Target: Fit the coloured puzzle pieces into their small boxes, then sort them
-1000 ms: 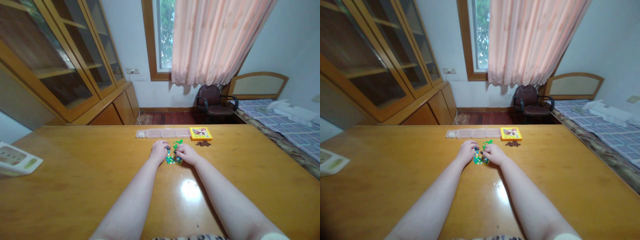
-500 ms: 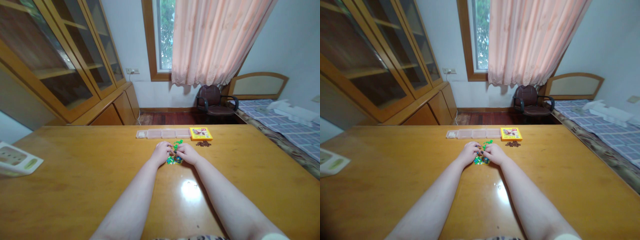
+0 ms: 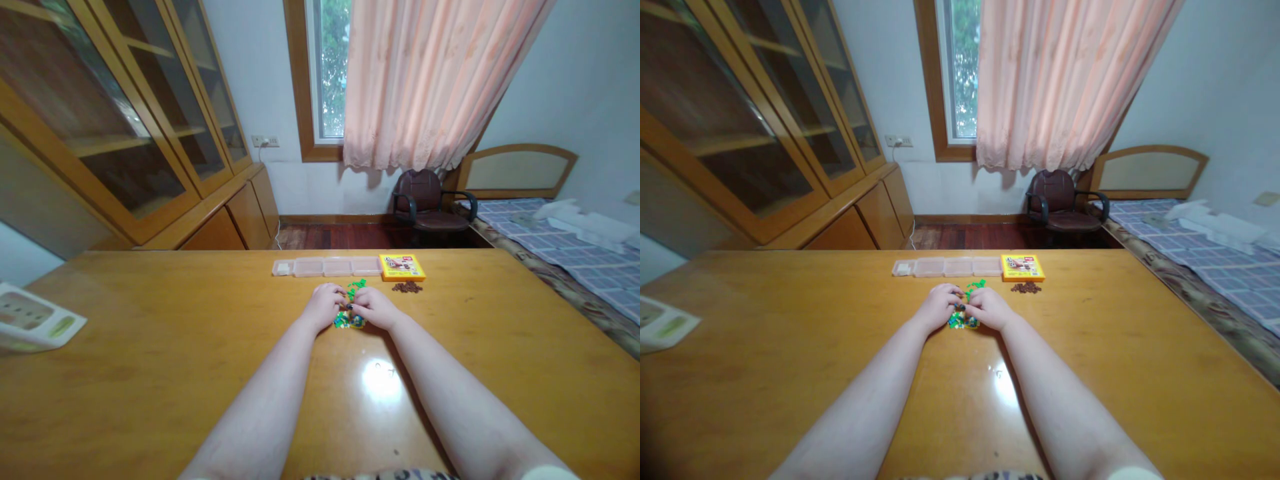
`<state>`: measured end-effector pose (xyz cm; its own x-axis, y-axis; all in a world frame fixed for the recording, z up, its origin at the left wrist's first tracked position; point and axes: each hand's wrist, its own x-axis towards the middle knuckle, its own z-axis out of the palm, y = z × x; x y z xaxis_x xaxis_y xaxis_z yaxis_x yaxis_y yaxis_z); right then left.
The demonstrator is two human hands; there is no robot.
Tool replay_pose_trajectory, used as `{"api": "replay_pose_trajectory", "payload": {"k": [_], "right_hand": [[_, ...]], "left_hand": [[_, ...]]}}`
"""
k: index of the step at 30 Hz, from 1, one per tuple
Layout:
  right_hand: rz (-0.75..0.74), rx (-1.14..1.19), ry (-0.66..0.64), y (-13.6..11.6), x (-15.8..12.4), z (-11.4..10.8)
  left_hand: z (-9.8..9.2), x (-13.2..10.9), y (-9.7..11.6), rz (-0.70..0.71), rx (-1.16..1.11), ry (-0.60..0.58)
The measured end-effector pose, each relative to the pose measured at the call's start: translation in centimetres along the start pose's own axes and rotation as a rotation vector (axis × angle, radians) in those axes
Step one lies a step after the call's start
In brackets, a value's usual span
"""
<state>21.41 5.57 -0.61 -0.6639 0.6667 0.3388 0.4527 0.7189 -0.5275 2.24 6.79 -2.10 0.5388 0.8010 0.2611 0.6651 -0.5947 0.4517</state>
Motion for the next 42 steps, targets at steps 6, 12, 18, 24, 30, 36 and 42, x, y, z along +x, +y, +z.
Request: {"api": "replay_pose_trajectory", "payload": {"k": [6, 12, 18, 24, 30, 36, 42], "right_hand": [[0.085, -0.07, 0.025, 0.15, 0.01, 0.05], [0.171, -0.153, 0.057, 0.18, 0.14, 0.07], [0.205, -0.096, 0.073, 0.3, 0.07, 0.17], [0.182, 0.04, -0.019, 0.13, -0.07, 0.35], [0.072, 0.108, 0.001, -0.47, 0.22, 0.12], [0.034, 0.082, -0.078, -0.19, 0.11, 0.8], [0.026, 0.015, -0.046, -0.37, 0.09, 0.83]], "left_hand": [[0.01, 0.05, -0.2, -0.024, 0.018, 0.058], [-0.15, -0.01, -0.22, -0.059, 0.015, 0.062], [-0.07, -0.08, -0.21, -0.052, 0.047, 0.014], [-0.03, 0.0, -0.07, 0.003, 0.082, -0.044], [-0.1, 0.15, 0.1, -0.044, 0.06, -0.009], [-0.3, 0.21, -0.02, -0.079, 0.023, 0.058], [-0.41, 0.21, -0.02, -0.107, 0.018, 0.065]]}}
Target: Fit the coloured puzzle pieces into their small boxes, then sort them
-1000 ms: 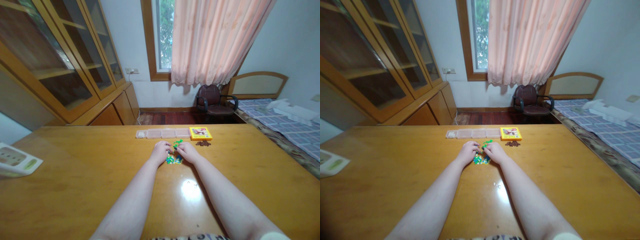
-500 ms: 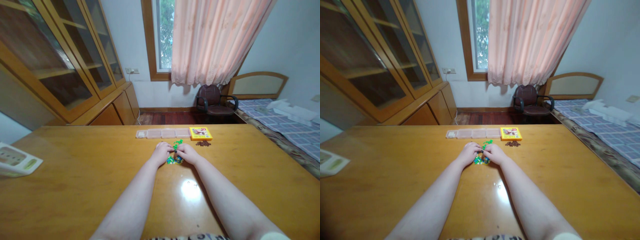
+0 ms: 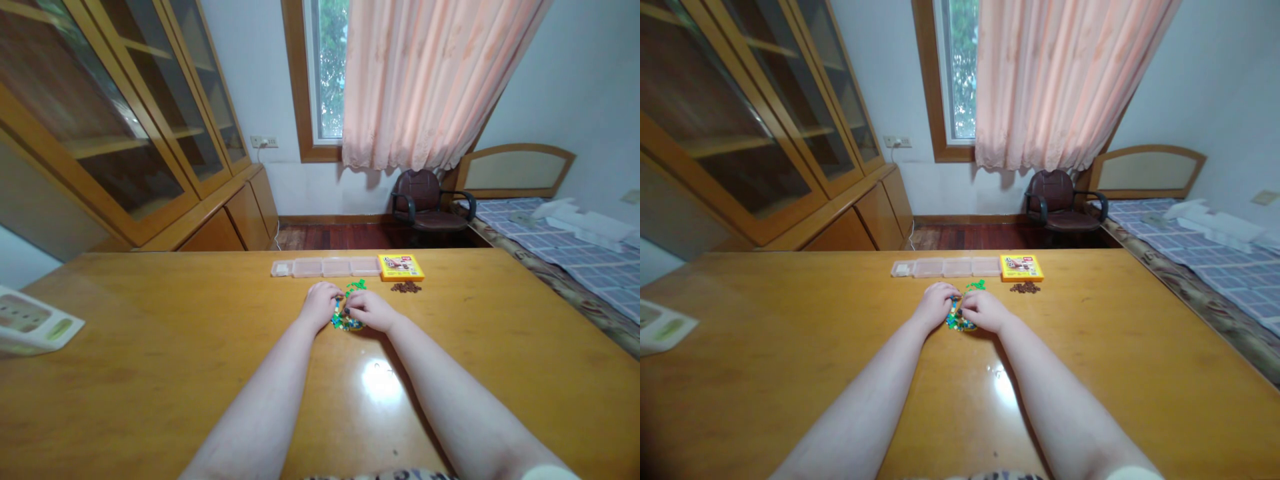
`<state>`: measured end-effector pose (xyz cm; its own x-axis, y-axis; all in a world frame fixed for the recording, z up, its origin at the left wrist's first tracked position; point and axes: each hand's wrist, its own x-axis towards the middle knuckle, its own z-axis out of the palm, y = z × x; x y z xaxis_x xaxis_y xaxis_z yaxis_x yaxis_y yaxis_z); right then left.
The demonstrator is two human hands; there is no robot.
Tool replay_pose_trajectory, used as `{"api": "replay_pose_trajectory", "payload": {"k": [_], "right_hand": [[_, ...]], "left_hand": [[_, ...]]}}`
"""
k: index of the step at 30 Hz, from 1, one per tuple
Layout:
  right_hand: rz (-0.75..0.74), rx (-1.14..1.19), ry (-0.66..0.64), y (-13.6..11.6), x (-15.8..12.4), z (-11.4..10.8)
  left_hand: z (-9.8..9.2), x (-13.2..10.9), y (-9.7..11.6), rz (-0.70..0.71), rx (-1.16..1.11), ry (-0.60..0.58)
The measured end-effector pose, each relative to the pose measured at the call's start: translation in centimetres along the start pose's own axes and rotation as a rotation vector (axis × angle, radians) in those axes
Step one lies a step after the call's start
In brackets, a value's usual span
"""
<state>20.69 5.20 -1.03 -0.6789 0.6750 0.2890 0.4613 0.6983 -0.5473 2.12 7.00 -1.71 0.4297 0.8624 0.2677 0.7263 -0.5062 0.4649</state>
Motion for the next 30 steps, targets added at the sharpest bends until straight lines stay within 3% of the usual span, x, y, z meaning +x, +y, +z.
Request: {"api": "replay_pose_trajectory", "payload": {"k": [8, 14, 21, 30], "right_hand": [[-0.031, -0.15, -0.014, -0.3, 0.1, -0.4], [0.075, -0.34, 0.123, 0.3, 0.0, -0.6], [-0.073, -0.082, 0.003, -1.0, 0.2, -0.4], [-0.02, -0.026, -0.046, -1.0, 0.2, 0.2]], "left_hand": [[0.1, 0.0, -0.1, 0.004, -0.007, 0.027], [-0.3, 0.0, -0.1, -0.042, -0.014, 0.033], [-0.3, 0.0, -0.5, -0.144, -0.002, 0.08], [-0.5, 0.1, 0.0, -0.159, -0.002, 0.082]]}}
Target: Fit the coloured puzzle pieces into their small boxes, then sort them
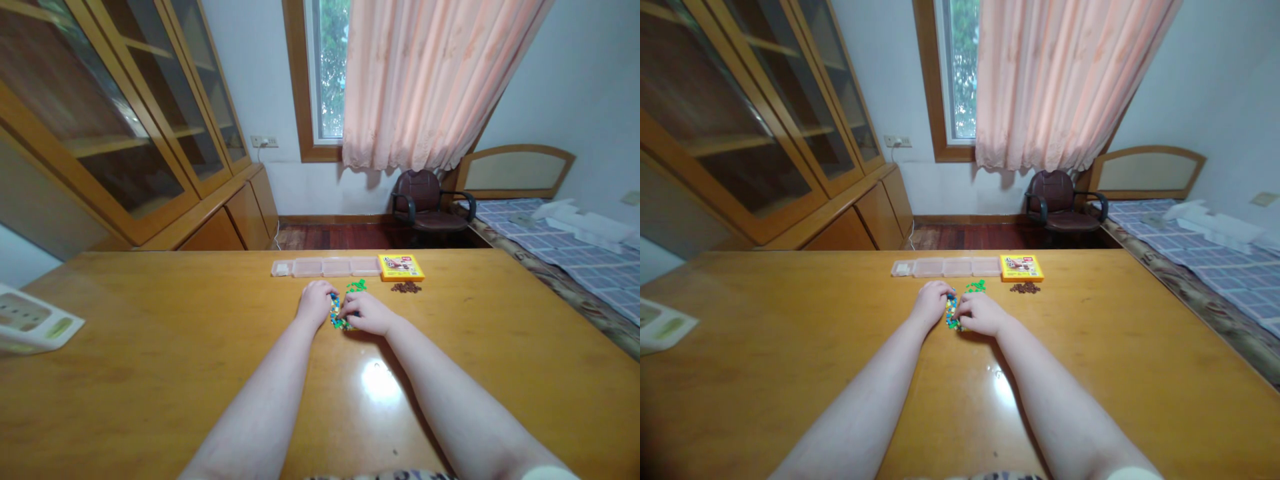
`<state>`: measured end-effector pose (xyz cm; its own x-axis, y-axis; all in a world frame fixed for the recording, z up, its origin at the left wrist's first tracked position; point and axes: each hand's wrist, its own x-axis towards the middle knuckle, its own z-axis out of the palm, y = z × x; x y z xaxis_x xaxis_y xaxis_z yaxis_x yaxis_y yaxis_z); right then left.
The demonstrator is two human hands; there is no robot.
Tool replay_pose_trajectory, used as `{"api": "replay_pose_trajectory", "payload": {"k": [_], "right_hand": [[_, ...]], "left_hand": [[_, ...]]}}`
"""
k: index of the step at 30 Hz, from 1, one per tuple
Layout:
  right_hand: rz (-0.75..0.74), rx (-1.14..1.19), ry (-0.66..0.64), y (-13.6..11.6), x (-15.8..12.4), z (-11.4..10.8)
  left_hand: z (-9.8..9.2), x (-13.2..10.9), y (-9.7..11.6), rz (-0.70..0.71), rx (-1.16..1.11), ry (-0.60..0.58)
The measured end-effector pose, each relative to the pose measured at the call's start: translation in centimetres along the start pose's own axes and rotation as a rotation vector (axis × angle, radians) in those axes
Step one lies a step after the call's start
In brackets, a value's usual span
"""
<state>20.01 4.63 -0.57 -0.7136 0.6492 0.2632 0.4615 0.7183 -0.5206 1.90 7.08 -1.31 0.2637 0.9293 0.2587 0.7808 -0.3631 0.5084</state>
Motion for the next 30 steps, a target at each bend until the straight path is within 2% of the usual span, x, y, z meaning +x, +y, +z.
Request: {"api": "replay_pose_trajectory", "payload": {"k": [9, 16, 22, 30], "right_hand": [[0.02, -0.02, 0.015, 0.5, -0.1, -0.2], [0.142, -0.181, 0.116, 1.1, -0.2, -0.7], [0.012, -0.043, 0.011, -0.2, 0.1, -0.2], [0.04, -0.055, 0.0, -0.1, 0.1, -0.2]], "left_hand": [[0.2, 0.0, -0.3, 0.008, -0.006, 0.002], [0.1, 0.0, -0.3, 0.02, -0.018, 0.013], [0.0, 0.0, -0.1, -0.007, -0.005, -0.004], [0.2, 0.0, -0.3, -0.006, -0.014, -0.006]]}}
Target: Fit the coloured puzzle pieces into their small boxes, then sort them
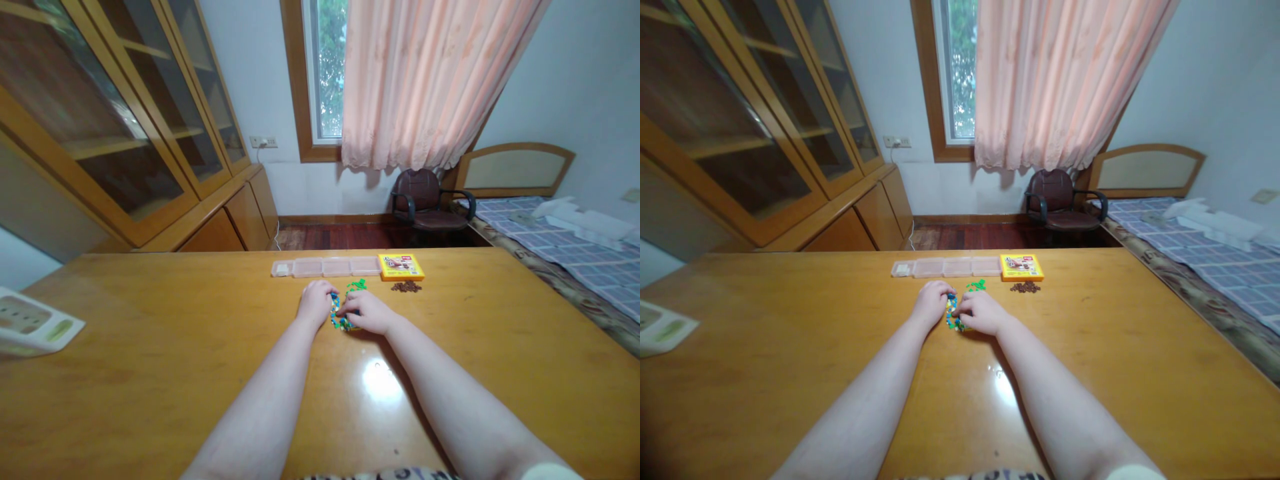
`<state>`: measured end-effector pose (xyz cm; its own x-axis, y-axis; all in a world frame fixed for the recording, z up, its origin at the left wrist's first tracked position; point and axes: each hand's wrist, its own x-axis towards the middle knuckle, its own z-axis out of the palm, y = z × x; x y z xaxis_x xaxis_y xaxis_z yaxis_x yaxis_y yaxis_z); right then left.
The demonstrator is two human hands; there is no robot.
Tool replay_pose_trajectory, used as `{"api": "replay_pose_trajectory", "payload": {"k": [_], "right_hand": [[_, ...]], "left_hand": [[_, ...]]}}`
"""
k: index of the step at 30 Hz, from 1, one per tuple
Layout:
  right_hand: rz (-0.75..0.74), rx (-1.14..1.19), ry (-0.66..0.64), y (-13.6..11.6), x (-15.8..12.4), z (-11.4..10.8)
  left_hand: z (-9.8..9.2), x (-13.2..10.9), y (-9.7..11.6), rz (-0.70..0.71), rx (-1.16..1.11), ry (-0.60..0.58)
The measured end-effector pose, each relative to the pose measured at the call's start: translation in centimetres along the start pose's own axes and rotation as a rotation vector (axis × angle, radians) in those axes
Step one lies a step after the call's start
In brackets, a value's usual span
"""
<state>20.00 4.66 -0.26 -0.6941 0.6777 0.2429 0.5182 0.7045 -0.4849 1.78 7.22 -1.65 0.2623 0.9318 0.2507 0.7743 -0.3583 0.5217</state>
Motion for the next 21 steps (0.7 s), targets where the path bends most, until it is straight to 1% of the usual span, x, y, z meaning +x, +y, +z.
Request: {"api": "replay_pose_trajectory", "payload": {"k": [3, 8, 14, 21], "right_hand": [[0.024, -0.047, 0.017, -0.18, 0.08, -0.11], [-0.038, 0.024, 0.011, -0.36, 0.05, -0.08], [-0.043, 0.053, -0.002, -0.14, -0.01, 0.12], [-0.057, 0.074, -0.007, 0.08, -0.1, 0.4]], "left_hand": [[0.04, -0.02, -0.06, 0.002, -0.003, 0.006], [0.02, -0.03, -0.04, 0.02, 0.009, 0.013], [-0.14, -0.01, 0.21, 0.001, 0.021, -0.008], [-0.08, -0.03, 0.13, 0.01, 0.015, 0.004]]}}
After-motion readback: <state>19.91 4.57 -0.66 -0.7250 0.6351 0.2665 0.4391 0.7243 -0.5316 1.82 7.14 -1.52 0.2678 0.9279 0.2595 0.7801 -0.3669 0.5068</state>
